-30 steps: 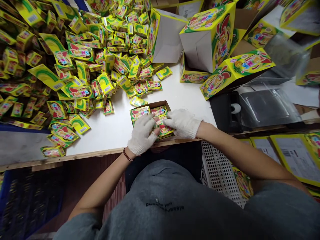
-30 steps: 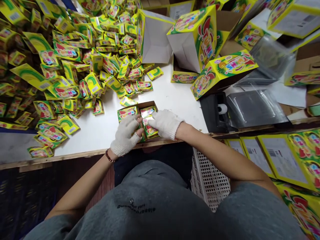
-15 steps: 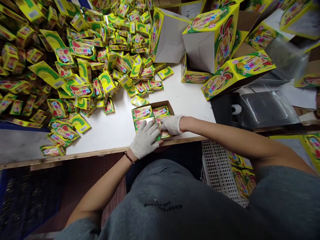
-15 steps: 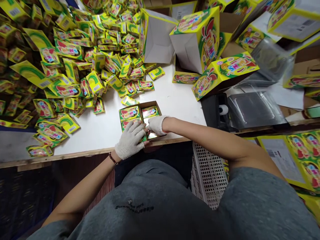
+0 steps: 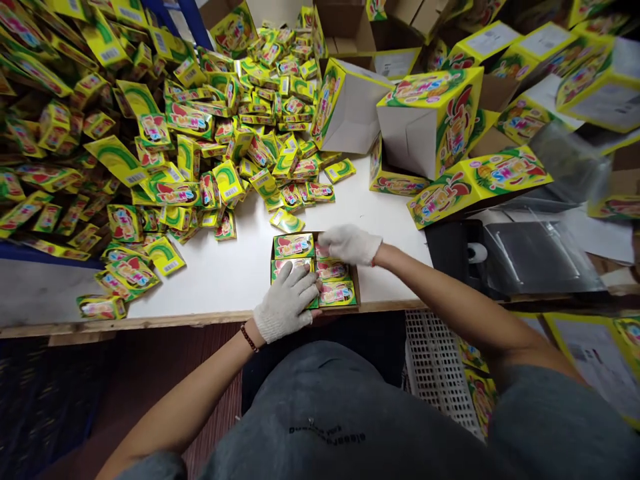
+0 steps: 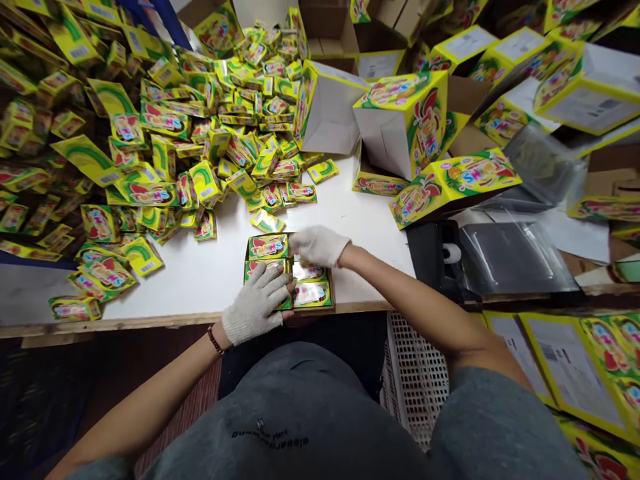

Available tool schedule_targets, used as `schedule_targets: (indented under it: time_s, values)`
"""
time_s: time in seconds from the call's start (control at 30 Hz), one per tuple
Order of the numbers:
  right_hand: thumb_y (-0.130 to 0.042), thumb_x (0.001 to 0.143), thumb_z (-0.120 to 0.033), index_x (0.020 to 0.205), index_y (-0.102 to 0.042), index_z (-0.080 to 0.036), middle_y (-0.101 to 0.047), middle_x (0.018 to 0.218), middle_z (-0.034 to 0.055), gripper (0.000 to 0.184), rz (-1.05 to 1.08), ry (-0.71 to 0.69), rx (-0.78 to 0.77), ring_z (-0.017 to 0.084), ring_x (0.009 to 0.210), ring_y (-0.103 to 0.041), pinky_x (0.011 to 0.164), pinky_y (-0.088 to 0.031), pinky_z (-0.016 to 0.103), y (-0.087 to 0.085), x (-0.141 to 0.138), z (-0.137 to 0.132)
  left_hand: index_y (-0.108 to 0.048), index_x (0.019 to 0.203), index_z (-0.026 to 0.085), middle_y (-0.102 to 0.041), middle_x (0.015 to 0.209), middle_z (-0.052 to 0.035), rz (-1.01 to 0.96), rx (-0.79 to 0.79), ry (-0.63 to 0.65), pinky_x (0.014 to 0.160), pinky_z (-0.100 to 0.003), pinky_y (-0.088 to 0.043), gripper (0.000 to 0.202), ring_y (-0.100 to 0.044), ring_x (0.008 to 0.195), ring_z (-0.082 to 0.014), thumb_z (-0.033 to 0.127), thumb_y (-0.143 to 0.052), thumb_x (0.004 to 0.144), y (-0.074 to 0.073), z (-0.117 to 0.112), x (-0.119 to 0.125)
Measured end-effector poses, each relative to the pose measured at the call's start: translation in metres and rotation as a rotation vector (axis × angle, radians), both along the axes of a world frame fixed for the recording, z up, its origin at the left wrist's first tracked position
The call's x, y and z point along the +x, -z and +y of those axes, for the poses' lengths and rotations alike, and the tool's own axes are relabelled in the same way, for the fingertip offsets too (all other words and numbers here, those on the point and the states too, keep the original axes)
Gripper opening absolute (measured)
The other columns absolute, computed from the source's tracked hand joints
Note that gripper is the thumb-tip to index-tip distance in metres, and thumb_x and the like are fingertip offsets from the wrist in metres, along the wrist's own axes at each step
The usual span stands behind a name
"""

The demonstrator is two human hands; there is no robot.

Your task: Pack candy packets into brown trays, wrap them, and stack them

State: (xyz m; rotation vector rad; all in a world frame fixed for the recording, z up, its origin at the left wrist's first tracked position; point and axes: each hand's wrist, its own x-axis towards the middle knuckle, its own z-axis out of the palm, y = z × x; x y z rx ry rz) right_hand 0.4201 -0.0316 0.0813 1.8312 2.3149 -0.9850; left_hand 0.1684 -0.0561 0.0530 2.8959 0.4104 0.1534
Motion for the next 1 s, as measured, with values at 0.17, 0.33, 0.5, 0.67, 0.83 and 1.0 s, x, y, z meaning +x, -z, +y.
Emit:
schedule_targets:
  time_s: [0.17, 0.33, 0.5, 0.67, 0.83, 1.0]
  values:
    - [-0.056, 0.087, -0.008, 0.117, -0.069, -0.011, -0.067, 0.125, 0.0165, 0.032, -0.090, 0.380, 0.317, 0.026, 0.110, -0.060, 0.095, -0.046, 0.032, 0.035, 0.042, 0.093, -0.067, 0.130, 0.015, -0.067, 0.143, -0.0142, -0.042, -0.052, -0.027, 0.122, -0.063, -0.034, 0.052, -0.053, 0.140, -0.0376, 0.052, -0.068, 0.093, 0.003, -0.003, -0.001]
    - [-0.071, 0.082, -0.016, 0.103, -0.065, -0.013, -0.065, 0.106, 0.0135, 0.023, -0.111, 0.441, 0.193, 0.022, 0.088, -0.055, 0.077, -0.045, 0.032, 0.057, 0.040, 0.127, -0.067, 0.130, 0.017, -0.067, 0.143, -0.0147, -0.069, -0.116, -0.034, 0.123, -0.064, -0.034, 0.048, -0.053, 0.141, -0.0374, 0.050, -0.066, 0.095, 0.004, -0.005, -0.004]
    - [-0.070, 0.087, -0.036, 0.111, -0.059, -0.014, -0.063, 0.096, 0.0074, 0.034, 0.010, 0.510, 0.272, 0.017, 0.075, -0.049, 0.068, -0.041, 0.030, 0.014, 0.031, 0.064, -0.058, 0.142, 0.019, -0.062, 0.147, -0.0178, -0.309, -0.284, -0.231, 0.116, -0.054, -0.048, 0.047, -0.059, 0.138, -0.0312, 0.036, -0.060, 0.099, -0.003, 0.003, 0.005]
    - [-0.065, 0.087, -0.034, 0.113, -0.066, -0.017, -0.065, 0.106, 0.0100, 0.031, -0.155, 0.064, 0.200, 0.019, 0.081, -0.056, 0.069, -0.040, 0.030, -0.051, 0.010, -0.025, -0.062, 0.134, 0.018, -0.071, 0.129, -0.0130, -0.395, -0.288, -0.479, 0.103, -0.044, -0.056, 0.038, -0.067, 0.121, -0.0265, 0.029, -0.054, 0.098, -0.018, 0.027, 0.032]
    - [-0.060, 0.091, -0.021, 0.127, -0.070, -0.019, -0.065, 0.122, 0.0190, 0.037, -0.431, -0.152, -0.030, 0.029, 0.100, -0.067, 0.075, -0.046, 0.035, -0.049, -0.025, -0.050, -0.067, 0.129, 0.015, -0.063, 0.145, -0.0205, -0.074, -0.122, -0.378, 0.115, -0.061, -0.042, 0.038, -0.053, 0.140, -0.0389, 0.029, -0.054, 0.096, -0.013, 0.021, 0.039]
    - [-0.051, 0.096, -0.016, 0.131, -0.068, -0.016, -0.066, 0.125, 0.0223, 0.039, -0.374, -0.192, -0.032, 0.032, 0.113, -0.068, 0.084, -0.053, 0.038, -0.021, -0.036, -0.038, -0.065, 0.134, 0.016, -0.060, 0.149, -0.0183, -0.149, -0.138, -0.401, 0.119, -0.055, -0.041, 0.041, -0.053, 0.142, -0.0332, 0.030, -0.048, 0.099, 0.002, 0.032, 0.021]
